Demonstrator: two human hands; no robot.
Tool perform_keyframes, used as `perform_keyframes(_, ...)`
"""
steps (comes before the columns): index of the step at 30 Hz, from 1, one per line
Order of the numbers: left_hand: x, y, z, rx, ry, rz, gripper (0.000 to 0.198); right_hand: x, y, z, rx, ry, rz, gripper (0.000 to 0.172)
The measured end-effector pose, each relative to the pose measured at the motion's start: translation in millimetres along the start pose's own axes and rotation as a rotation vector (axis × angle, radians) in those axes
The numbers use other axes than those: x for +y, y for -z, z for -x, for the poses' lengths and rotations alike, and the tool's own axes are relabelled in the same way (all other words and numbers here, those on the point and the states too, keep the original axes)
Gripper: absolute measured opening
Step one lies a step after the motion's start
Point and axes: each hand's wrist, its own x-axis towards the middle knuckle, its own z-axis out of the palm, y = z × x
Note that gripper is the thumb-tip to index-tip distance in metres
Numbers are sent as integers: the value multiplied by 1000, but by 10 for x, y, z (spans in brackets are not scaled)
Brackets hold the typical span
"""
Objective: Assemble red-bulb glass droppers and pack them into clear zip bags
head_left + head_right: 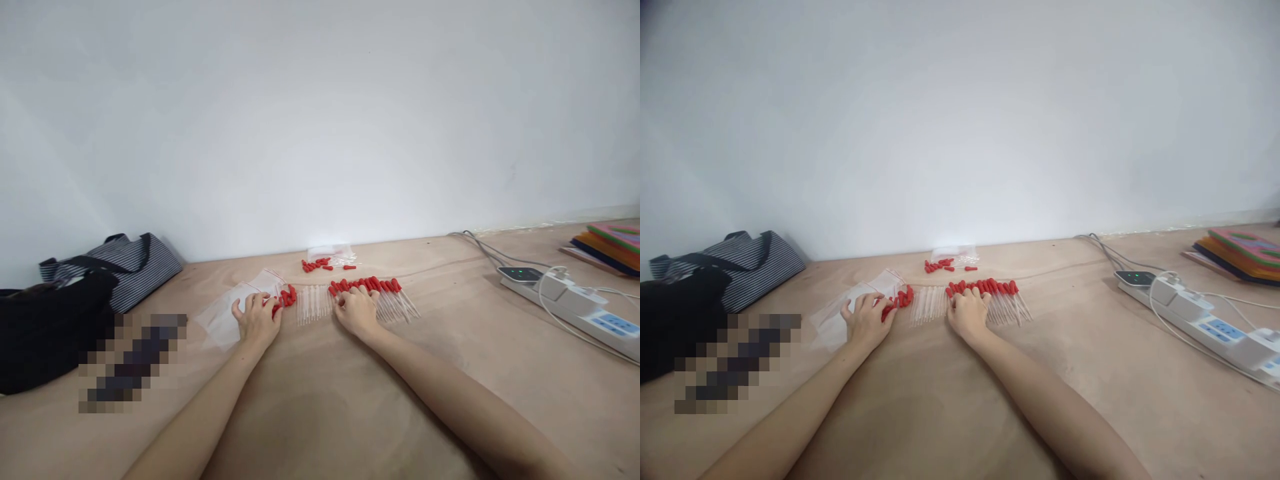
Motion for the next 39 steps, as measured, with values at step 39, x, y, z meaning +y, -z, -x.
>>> perform_keyframes(39, 215, 4, -139, -45, 122, 41, 23, 218, 352, 128, -254, 180, -71, 15)
